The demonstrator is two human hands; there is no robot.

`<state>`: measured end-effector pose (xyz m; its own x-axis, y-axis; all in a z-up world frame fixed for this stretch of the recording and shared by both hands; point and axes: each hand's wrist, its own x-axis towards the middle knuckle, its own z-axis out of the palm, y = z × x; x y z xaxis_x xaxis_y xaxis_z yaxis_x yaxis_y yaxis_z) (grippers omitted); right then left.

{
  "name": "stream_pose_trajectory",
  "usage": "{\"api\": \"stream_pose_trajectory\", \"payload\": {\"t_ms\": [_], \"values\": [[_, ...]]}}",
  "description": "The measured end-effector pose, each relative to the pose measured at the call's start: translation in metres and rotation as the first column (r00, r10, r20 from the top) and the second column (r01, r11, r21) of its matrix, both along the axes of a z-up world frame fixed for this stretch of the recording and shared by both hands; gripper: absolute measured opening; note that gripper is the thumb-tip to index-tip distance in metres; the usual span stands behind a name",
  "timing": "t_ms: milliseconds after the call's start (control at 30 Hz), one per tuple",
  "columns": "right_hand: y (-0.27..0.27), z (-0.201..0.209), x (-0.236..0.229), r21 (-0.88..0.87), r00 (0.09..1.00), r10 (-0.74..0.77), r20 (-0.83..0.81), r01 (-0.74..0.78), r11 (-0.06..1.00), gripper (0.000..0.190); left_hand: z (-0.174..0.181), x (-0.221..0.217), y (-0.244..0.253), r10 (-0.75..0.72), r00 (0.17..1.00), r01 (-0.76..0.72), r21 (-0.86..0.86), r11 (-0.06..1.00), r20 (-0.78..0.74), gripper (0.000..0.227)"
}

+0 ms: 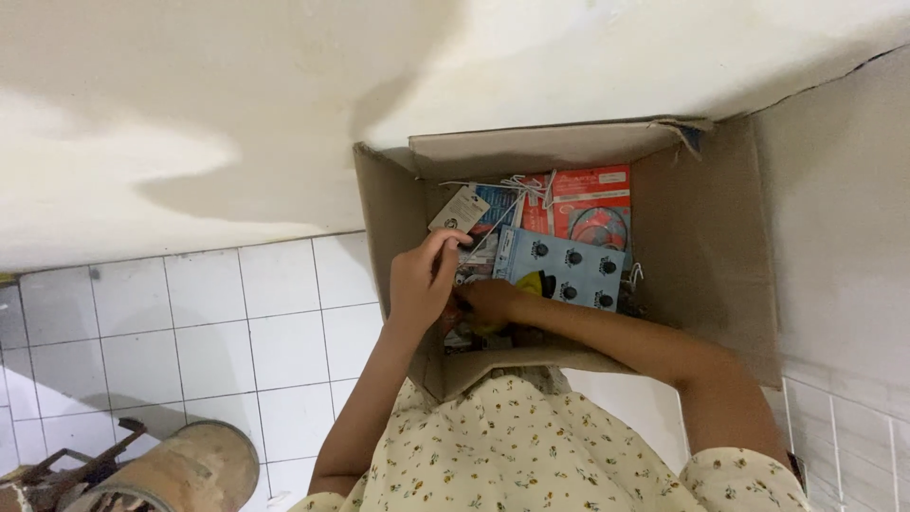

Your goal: The person takes various packaged items from a cardboard box, wipes them with a yellow cloth, and hangs them on a wall-mounted wire rack. The person repeats this process for multiple items, including small boxes and plastic-wrapped goods.

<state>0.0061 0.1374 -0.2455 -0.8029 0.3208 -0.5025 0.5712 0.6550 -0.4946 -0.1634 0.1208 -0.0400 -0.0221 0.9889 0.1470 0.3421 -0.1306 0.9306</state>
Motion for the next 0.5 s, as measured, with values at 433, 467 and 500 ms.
{"api": "stream_pose_trajectory", "payload": {"t_ms": [433,467,500], "values": [[-0.008,-0.046,0.0,-0.228,0.955,-0.276,0.112,0.295,0.928,0.054,0.0,-0.003,-0.002,0.014,1.0,-0.014,-0.013,1.0,0.012,0.025],[-0.007,-0.031,-0.003,-0.224,0.955,-0.273,0.114,0.293,0.93,0.054,-0.001,-0.003,-0.002,0.017,1.0,-0.016,-0.01,1.0,0.014,0.025],[-0.006,-0.015,-0.005,-0.187,0.967,-0.228,0.117,0.247,0.951,0.054,-0.002,-0.003,-0.003,0.016,1.0,-0.016,-0.019,1.0,0.022,0.023]]}}
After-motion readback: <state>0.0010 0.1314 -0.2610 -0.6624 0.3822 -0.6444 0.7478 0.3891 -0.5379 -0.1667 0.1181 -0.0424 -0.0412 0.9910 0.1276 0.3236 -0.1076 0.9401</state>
